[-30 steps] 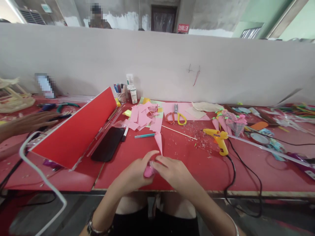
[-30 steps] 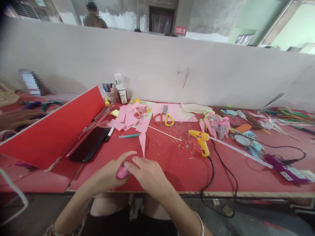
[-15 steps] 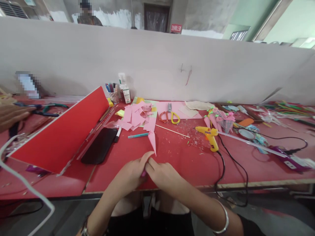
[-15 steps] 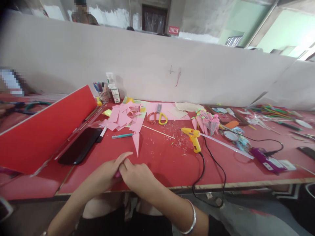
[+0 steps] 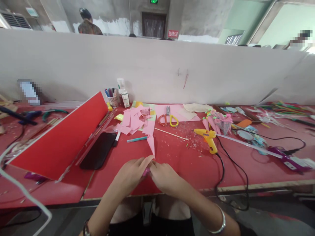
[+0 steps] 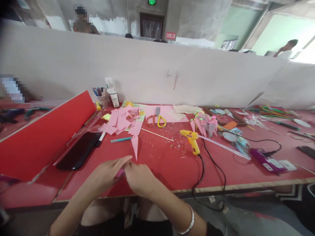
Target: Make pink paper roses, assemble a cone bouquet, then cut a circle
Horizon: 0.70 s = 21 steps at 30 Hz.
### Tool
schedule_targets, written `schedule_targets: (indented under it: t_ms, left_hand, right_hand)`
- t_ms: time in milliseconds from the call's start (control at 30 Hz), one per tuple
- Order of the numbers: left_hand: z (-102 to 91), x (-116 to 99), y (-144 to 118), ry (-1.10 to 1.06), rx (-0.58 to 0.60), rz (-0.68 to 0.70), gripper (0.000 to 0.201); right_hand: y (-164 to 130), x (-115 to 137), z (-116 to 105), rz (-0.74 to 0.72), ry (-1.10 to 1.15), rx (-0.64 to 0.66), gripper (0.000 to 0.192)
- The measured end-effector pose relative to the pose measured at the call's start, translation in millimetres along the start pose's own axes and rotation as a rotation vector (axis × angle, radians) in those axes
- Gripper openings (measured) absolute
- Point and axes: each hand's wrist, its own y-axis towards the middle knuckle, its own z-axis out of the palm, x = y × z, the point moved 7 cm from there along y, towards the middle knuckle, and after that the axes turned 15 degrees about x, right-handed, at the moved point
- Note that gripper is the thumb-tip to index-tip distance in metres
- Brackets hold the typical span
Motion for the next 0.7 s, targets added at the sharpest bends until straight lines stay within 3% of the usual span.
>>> schedule_targets:
  t_ms: [167,333,433,567,700]
  left_hand:
    - [1.5,0.9,2.9,0.129,0.019,-0.091,0.045]
    - [6.4,0.5,-6.1,0.123,0.029,-0.101,0.047]
    - [6.2,0.0,-13.5,0.068,-0.023,-0.1,0.047]
    - [-2.4,-0.5,-21.5,-0.003,-0.154,-0.072,0.035]
    - [-10.6,1.7,-29.1,-0.001,-0.297,-0.037,0.031]
  right_hand:
    - [5.2,-8.7,0.2,-0.054,0.421,-0.112,0.026]
    - [5.1,-4.7,-0.9,-0.245,0.57,-0.154,0.025]
    - [5.2,-4.6,-0.1,-0.281,0.602,-0.142,0.02]
    - [6.1,1.5,-2.1,-0.42,0.88,-0.147,0.011]
    - [12.2,6.0,-0.9,-0.449,1.106,-0.19,0.008]
